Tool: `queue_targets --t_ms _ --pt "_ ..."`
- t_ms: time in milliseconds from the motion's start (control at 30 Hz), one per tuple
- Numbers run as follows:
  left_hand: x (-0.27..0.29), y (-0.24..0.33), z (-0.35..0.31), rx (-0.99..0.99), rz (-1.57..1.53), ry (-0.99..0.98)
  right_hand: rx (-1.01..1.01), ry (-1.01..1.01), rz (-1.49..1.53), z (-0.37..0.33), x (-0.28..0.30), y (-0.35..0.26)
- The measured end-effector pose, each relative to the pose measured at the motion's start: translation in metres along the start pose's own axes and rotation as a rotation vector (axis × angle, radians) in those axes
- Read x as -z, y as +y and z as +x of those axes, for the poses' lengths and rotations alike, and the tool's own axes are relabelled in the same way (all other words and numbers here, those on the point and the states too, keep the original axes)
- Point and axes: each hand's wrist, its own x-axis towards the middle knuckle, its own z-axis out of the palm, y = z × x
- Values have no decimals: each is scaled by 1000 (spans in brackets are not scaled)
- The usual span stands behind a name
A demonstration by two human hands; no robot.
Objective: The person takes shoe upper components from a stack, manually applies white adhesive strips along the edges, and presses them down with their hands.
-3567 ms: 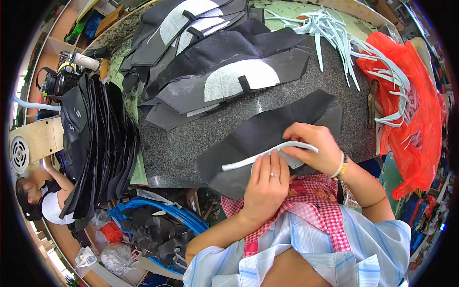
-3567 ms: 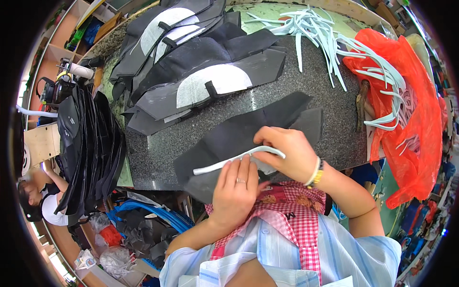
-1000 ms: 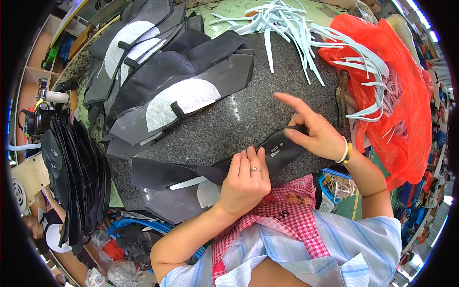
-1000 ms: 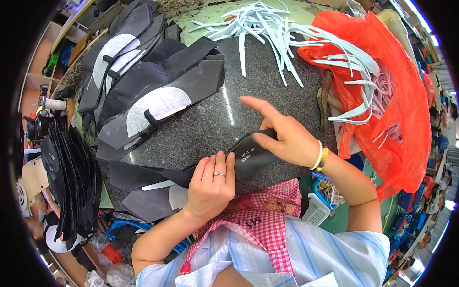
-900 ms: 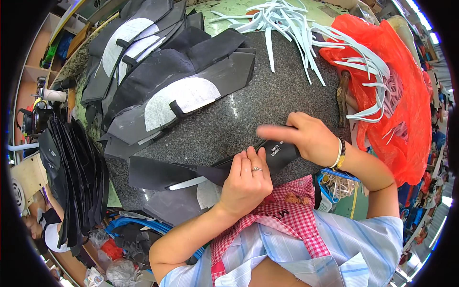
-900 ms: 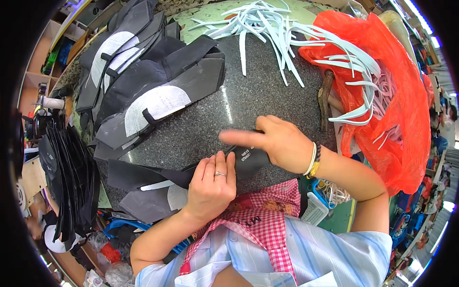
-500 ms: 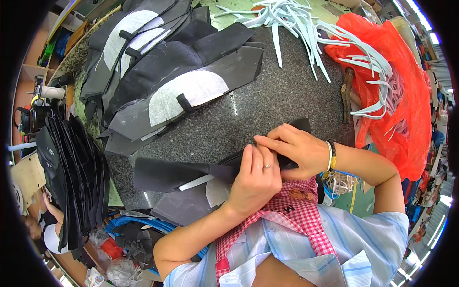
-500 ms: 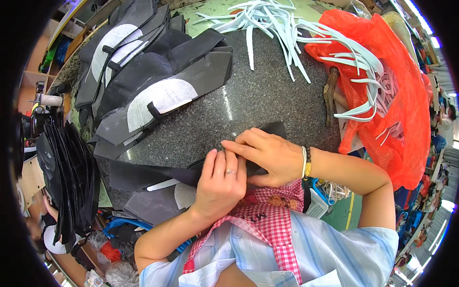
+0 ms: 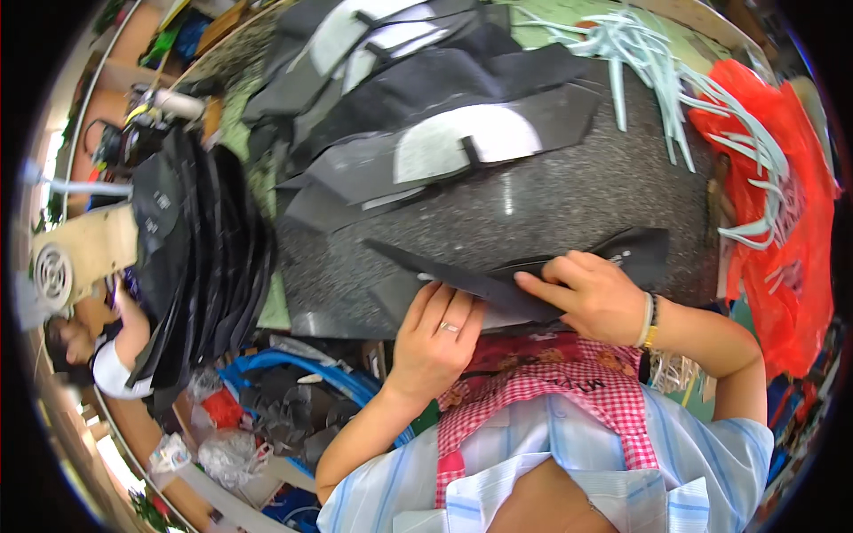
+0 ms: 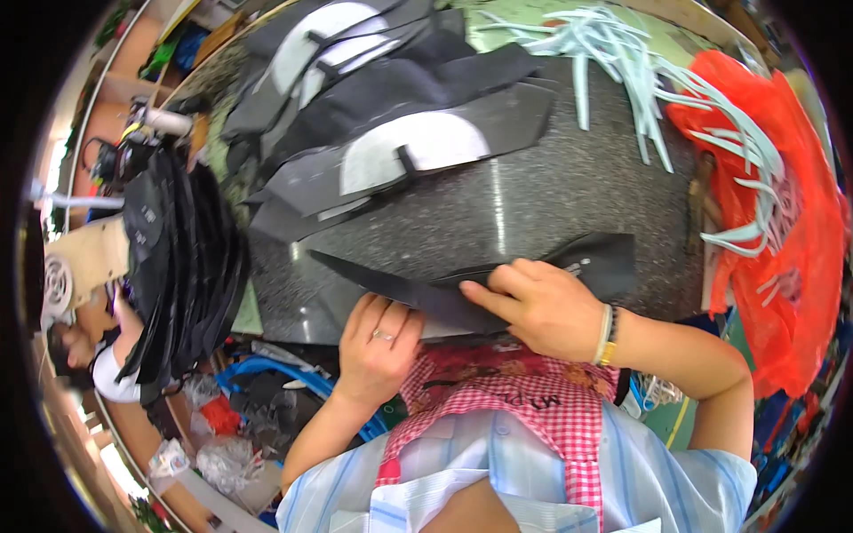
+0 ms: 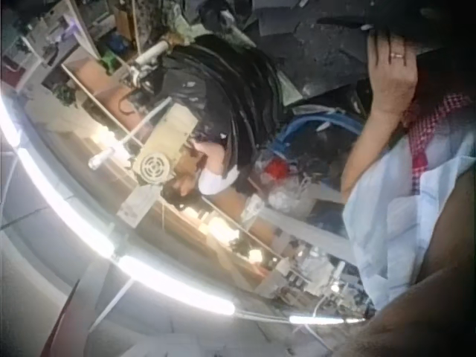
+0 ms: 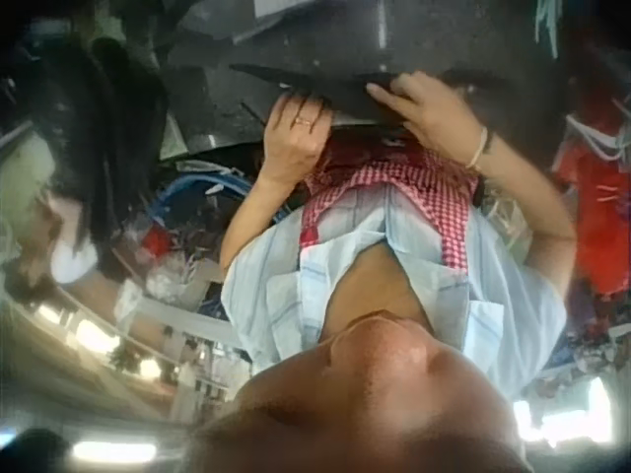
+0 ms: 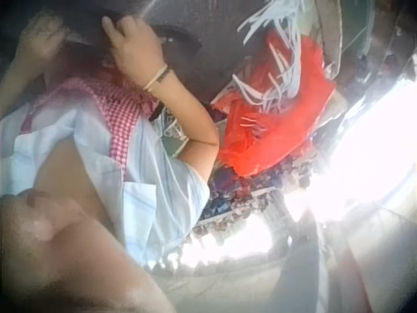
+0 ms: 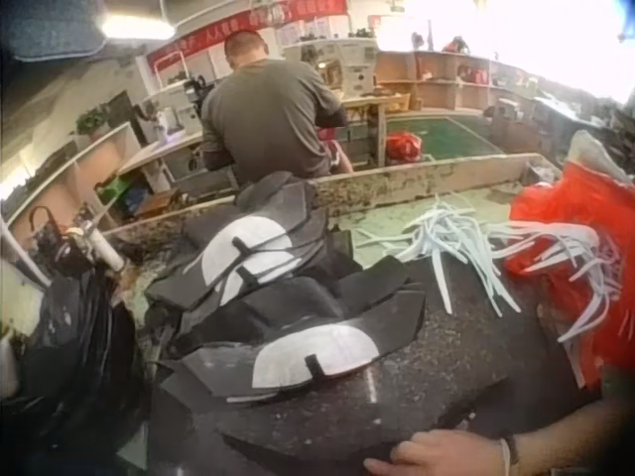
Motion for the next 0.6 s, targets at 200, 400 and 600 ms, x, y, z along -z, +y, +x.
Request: queue_targets --t_ms 200,400,600 --pt "-21 0 -17 104 -139 138 -163 283 377 47 -7 -42" --pt "-21 -3 -33 319 -104 204 -239 241 431 66 -7 -40" --pt "-19 -3 -39 357 -86 91 -101 207 343 62 -16 -47"
